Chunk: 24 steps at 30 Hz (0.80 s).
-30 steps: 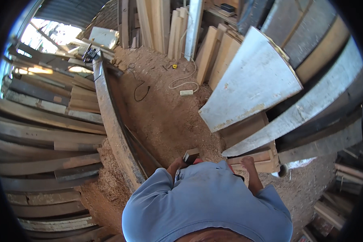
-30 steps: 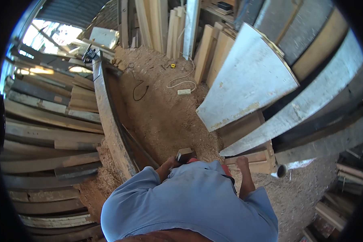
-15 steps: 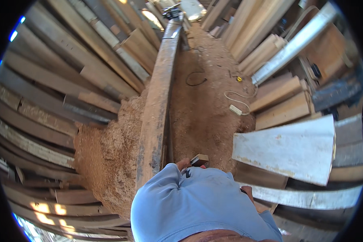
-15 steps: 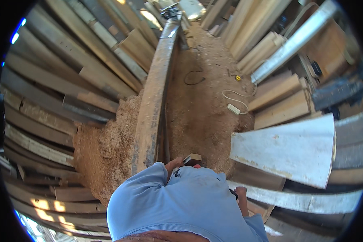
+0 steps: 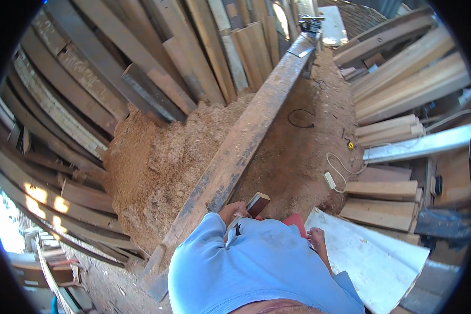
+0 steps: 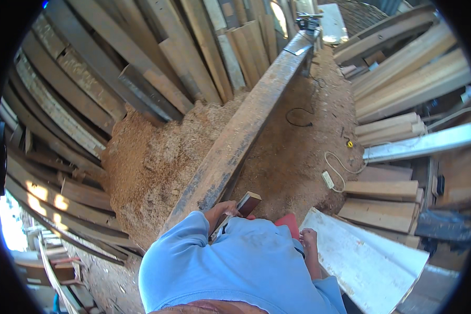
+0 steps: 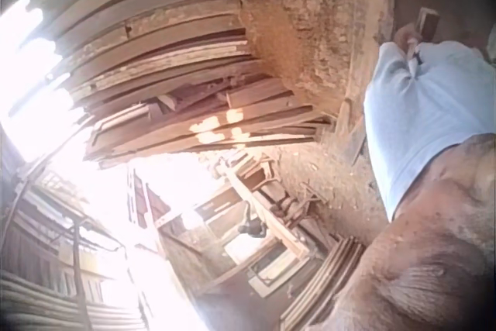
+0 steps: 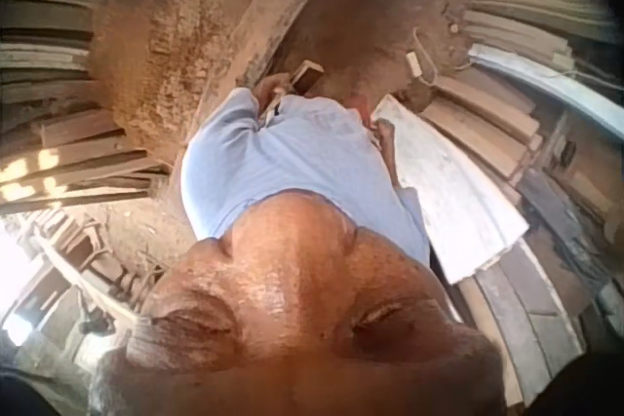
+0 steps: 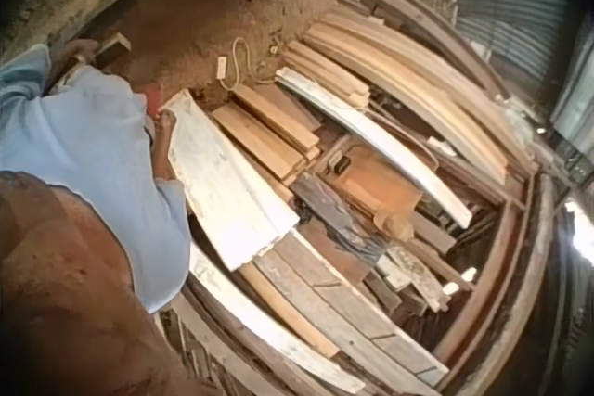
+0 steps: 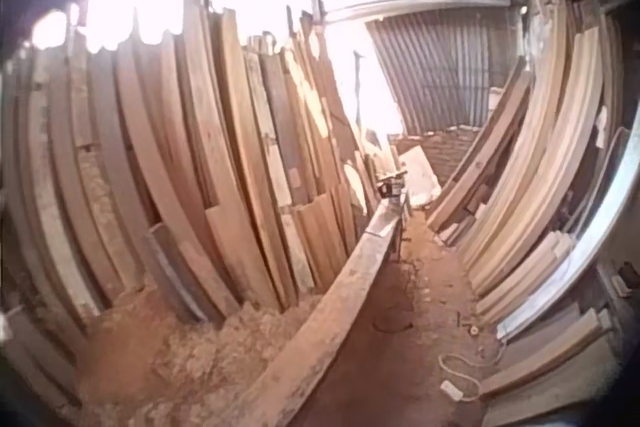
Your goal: The person holds and moves pieces of wood, using a square to measure and mark them.
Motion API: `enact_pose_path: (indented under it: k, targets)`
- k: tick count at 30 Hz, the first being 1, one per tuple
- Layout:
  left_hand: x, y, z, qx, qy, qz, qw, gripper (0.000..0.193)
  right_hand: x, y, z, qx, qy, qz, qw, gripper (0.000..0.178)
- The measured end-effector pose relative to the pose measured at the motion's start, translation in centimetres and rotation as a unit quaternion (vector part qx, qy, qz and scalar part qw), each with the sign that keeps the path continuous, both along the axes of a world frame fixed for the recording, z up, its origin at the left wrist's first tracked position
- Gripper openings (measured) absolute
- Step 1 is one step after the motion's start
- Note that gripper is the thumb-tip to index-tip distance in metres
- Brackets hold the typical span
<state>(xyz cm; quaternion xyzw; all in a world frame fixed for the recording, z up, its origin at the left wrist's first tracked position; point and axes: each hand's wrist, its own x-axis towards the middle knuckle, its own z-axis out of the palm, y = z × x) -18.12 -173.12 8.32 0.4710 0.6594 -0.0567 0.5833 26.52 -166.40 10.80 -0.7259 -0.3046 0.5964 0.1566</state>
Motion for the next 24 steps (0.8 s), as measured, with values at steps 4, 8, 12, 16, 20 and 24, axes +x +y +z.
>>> enact_pose_path:
  k: [4, 8, 12, 16, 20, 24]
  targets:
    - [0.7, -0.4, -2.2, -0.025, -0.022, 0.051, 0.998, 0.059, 1.3, 5.5, -6.0, 0.028, -0.011, 0.150, 0.988, 0.019]
    - [1.1, 3.4, 0.0, -0.059, 0.025, 0.029, 0.998, 0.058, 2.5, 12.9, -10.1, 0.087, -0.011, 0.363, 0.928, 0.011]
    - [0.7, 8.4, 0.6, -0.050, 0.058, 0.017, 0.997, 0.059, 4.6, 25.1, -14.4, 0.251, 0.052, 0.522, 0.814, 0.018]
    - [-0.3, 15.6, 4.1, -0.019, 0.083, 0.125, 0.989, 0.059, 1.3, 35.4, -11.6, 0.216, 0.222, 0.464, 0.830, 0.018]
    - [-3.6, 20.6, 4.1, -0.006, 0.047, 0.188, 0.981, 0.066, -5.6, 49.2, -6.8, -0.014, 0.008, 0.281, 0.959, 0.015]
    - [-6.9, 27.7, 5.6, 0.022, 0.011, 0.232, 0.973, 0.072, -9.3, 58.9, -5.4, 0.049, 0.033, 0.269, 0.961, 0.010]
